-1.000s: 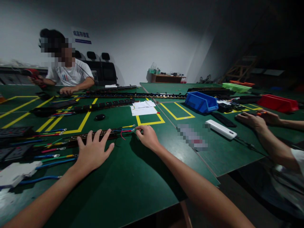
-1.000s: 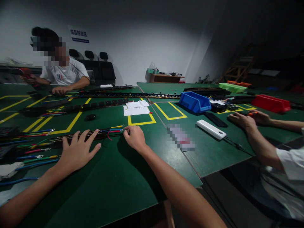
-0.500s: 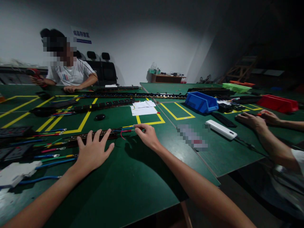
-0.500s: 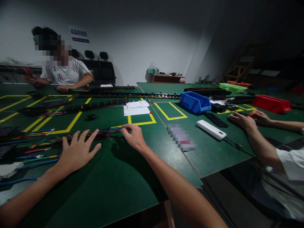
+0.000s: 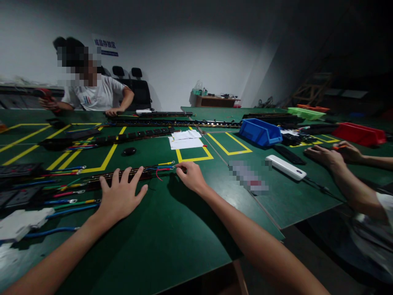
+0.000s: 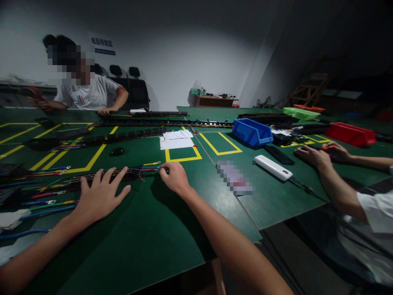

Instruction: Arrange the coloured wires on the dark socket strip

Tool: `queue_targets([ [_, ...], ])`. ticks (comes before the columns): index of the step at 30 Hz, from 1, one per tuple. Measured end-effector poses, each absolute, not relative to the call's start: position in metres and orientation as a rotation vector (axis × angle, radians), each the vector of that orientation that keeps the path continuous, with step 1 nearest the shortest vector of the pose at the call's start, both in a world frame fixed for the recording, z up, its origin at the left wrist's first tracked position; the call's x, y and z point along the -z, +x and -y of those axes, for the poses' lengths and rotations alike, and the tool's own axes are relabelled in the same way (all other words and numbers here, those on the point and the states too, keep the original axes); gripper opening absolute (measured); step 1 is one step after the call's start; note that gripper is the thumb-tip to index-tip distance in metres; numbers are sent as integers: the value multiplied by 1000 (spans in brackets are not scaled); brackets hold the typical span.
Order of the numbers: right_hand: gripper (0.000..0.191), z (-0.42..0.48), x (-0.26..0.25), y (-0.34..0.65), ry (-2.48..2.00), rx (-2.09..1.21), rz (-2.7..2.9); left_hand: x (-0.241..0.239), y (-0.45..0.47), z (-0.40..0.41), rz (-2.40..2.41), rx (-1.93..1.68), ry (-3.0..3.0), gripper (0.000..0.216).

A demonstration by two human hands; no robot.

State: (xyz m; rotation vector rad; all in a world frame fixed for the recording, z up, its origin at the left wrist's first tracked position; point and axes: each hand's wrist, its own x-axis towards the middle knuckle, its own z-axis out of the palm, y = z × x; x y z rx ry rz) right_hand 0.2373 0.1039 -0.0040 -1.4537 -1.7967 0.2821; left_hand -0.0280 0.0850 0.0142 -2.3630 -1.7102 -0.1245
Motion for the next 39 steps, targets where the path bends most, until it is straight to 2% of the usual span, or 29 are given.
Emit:
queue_targets([
  [6,25,-105,6,238,-1518,-237,1891,-14,-28,-85,1710,118,-2358,76],
  [18,26,-95,-7,229,-1163,-357,1698,-13,-29,-84,1722,136,-2361,77],
  [31,26,-102,1,240,-1507,-186,1917,-14,-29,-85,1707,139,-2366,78],
  [39,25,-100,-4,236,-1334,-290,1745,-15,-28,-84,1724,119,-2357,77],
])
